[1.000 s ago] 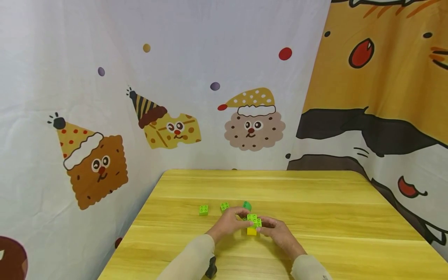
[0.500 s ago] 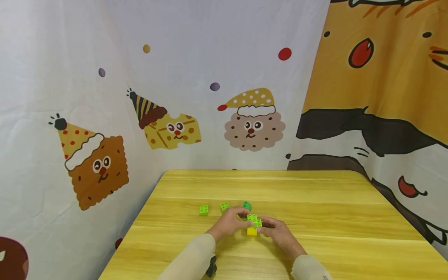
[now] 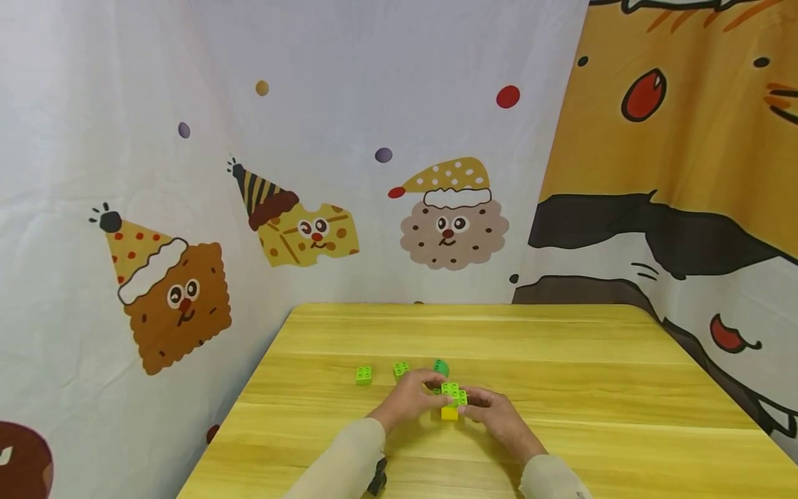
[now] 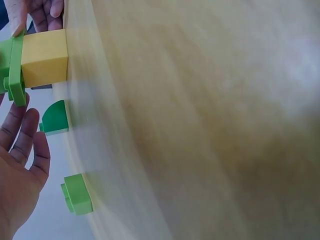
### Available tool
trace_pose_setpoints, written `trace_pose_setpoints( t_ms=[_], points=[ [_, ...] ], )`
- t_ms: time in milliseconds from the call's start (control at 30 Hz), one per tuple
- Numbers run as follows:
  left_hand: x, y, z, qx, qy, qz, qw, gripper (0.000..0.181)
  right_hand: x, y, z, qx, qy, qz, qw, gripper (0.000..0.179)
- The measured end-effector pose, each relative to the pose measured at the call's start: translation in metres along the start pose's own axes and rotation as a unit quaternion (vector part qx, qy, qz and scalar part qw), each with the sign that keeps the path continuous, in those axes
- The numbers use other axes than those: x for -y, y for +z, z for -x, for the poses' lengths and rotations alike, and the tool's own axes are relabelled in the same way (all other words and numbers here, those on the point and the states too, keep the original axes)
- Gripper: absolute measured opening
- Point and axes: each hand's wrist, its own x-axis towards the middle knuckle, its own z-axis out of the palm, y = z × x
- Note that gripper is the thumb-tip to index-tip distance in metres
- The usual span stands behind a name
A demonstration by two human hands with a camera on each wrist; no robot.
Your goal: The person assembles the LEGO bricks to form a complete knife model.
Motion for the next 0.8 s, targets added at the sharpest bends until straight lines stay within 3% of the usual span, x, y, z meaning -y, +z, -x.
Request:
trace_pose_setpoints(
  t_ms=[500,800],
  points=[
    [0.012,0.005,-0.001,-0.007,0.027,0.013,0.9995,0.017,0.0,0.0,-0.001,0.002,0.001,0.008,1.0,0.054],
    [0.01,0.006,-0.001,-0.008,0.036,0.008,0.9993,0.016,0.0,0.0,-0.001,-0.004,0.006,0.014,0.9999,0.054]
  ],
)
